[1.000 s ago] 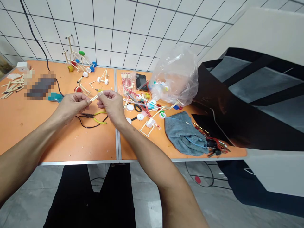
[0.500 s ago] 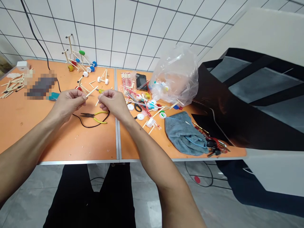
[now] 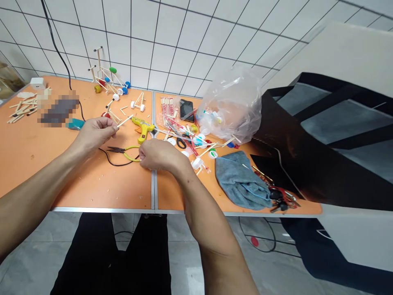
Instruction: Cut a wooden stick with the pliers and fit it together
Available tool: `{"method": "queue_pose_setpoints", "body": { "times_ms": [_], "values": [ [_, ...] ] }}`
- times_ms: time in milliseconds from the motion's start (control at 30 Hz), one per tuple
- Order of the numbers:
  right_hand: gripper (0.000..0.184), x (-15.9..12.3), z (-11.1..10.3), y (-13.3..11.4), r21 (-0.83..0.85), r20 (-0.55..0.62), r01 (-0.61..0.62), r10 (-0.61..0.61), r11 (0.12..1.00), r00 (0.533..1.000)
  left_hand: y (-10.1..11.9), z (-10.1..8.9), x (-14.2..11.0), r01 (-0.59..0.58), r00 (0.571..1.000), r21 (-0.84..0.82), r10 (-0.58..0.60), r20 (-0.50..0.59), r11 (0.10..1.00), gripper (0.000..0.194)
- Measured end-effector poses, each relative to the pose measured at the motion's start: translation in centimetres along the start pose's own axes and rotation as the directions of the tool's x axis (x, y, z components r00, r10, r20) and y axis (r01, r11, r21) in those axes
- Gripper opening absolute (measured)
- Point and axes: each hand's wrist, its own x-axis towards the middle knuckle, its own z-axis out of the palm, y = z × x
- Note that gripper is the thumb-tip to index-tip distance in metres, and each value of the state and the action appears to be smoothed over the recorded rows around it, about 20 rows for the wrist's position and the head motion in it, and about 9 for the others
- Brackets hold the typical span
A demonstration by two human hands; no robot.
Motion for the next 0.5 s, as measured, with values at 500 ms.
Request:
{"method": "queue_pose_setpoints", "body": {
  "times_ms": [500],
  "values": [
    [0.033,1.8,3.5,-3.3,-0.195,-0.141,0.026,-0.054,0.981,0.988,0.6,0.0,-0.1,0.041,0.999,-0.037,-0.042,-0.011,0.998,0.025]
  ]
}}
